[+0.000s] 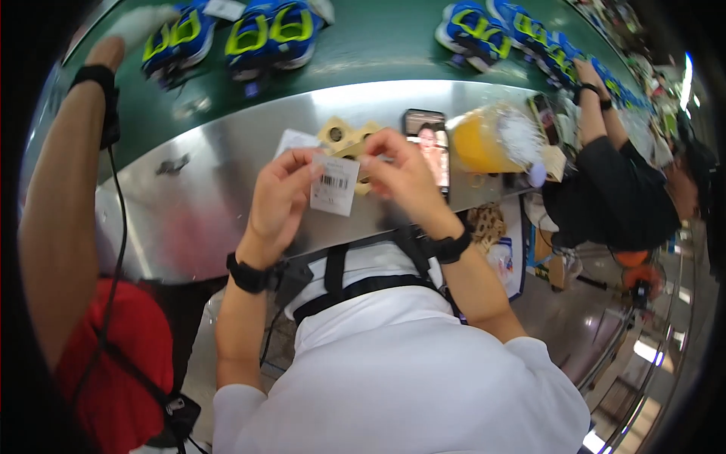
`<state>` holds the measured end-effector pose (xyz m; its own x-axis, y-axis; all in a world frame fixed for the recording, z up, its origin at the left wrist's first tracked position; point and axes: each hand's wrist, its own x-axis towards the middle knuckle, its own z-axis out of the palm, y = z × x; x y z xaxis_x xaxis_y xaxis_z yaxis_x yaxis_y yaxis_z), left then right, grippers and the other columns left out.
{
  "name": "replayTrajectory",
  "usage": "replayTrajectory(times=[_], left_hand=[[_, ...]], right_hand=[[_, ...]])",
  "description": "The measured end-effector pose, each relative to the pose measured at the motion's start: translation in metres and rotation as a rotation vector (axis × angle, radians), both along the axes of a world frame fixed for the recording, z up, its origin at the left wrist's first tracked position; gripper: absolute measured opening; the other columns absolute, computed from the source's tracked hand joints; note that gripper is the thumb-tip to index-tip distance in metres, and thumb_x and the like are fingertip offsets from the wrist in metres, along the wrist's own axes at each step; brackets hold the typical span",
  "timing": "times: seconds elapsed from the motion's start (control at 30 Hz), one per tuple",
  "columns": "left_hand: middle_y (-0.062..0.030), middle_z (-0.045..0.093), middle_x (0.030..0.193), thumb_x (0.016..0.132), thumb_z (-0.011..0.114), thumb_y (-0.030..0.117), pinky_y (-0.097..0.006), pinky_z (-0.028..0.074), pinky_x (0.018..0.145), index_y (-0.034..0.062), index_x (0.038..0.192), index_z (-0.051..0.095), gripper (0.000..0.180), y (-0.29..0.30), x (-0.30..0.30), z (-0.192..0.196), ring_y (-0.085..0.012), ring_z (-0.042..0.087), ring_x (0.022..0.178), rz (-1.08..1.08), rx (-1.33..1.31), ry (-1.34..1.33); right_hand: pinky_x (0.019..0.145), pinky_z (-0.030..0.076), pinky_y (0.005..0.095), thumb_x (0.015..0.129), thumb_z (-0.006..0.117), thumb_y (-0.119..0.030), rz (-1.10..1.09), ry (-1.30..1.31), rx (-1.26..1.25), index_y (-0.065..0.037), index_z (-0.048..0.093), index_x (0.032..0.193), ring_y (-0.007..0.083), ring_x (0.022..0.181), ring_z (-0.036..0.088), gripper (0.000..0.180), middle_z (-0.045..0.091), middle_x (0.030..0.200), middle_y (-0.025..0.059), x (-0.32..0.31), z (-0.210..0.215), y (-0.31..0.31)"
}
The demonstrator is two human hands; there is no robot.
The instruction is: The recorder is attaching informational tags and stickers to blue sneakers on a shoe manufacturing assembly line.
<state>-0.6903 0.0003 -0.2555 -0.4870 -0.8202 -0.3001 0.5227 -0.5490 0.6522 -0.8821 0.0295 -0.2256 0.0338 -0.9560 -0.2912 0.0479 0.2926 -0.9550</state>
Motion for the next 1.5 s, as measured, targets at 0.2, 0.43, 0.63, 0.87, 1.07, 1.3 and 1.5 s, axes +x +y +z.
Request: replayTrajectory(times=[0.2,0.43,0.63,0.87,1.07,1.3,1.5], left_hand=[[-0.0063,0.062,0.094,0.088,0.06,0.007,-0.026,0.049,0.079,0.0013,0.102,0.055,0.017,0.01,-0.043,0.003,-0.0114,0.06,0.085,0.107,0.045,0.064],[-0.0053,0.063,0.094,0.088,0.06,0.009,-0.024,0.047,0.079,0.0018,0.101,0.059,0.015,0.007,-0.077,0.033,-0.0101,0.06,0.086,-0.116,0.015,0.036],[-0.0037,0.062,0.092,0.085,0.062,0.003,-0.023,0.046,0.079,0.0002,0.098,0.061,0.013,0.006,-0.102,0.047,-0.0098,0.059,0.085,-0.037,-0.231,-0.063],[-0.0066,0.06,0.093,0.078,0.061,-0.011,-0.023,0.047,0.075,-0.0011,0.093,0.063,0.018,-0.002,-0.14,0.056,-0.013,0.059,0.083,-0.142,-0.969,-0.312],[-0.006,0.059,0.095,0.075,0.061,-0.008,-0.029,0.05,0.067,0.0053,0.089,0.062,0.02,0.0,-0.176,0.058,-0.0227,0.061,0.08,-0.222,-1.375,-0.356],[-0.0082,0.057,0.116,0.073,0.061,-0.012,-0.031,0.051,0.073,0.0037,0.089,0.061,0.022,-0.001,-0.192,0.055,-0.0241,0.061,0.089,-0.274,-1.455,-0.438],[-0.0081,0.049,0.134,0.07,0.063,-0.007,-0.033,0.053,0.071,0.0064,0.088,0.059,0.022,-0.003,-0.212,0.044,-0.03,0.064,0.089,-0.362,-1.582,-0.526]], right_hand=[[0.061,0.045,0.0189,0.091,0.055,-0.017,-0.079,-0.233,-0.027,-0.009,0.054,0.105,0.0052,0.08,0.056,0.016,0.059,0.091,-0.0004,-0.011,0.002,0.021],[0.06,0.04,0.0183,0.092,0.049,-0.009,-0.213,0.007,-0.216,0.0,0.06,0.109,0.0043,0.069,0.05,0.021,0.06,0.086,0.0007,-0.033,0.011,0.044],[0.067,0.044,0.0188,0.087,0.06,-0.006,-0.662,0.211,-0.458,-0.002,0.064,0.095,0.0056,0.074,0.055,0.01,0.062,0.085,0.0015,-0.072,0.026,0.071],[0.06,0.036,0.0203,0.075,0.07,-0.001,-0.847,0.736,-0.549,-0.005,0.064,0.088,0.0056,0.067,0.045,0.015,0.054,0.079,-0.0027,-0.134,0.016,0.077],[0.06,0.035,0.0193,0.074,0.071,-0.001,-0.903,0.443,-0.546,-0.005,0.065,0.092,0.005,0.067,0.044,0.019,0.054,0.08,-0.003,-0.14,0.006,0.08],[0.059,0.038,0.0208,0.074,0.07,0.001,-0.788,0.65,-0.603,-0.005,0.067,0.093,0.0063,0.067,0.048,0.02,0.06,0.084,-0.0009,-0.149,0.007,0.075],[0.073,0.047,0.0269,0.081,0.064,-0.001,-0.769,0.682,-0.94,0.0,0.062,0.09,0.019,0.083,0.06,0.009,0.064,0.093,0.0109,-0.147,0.042,0.081]])
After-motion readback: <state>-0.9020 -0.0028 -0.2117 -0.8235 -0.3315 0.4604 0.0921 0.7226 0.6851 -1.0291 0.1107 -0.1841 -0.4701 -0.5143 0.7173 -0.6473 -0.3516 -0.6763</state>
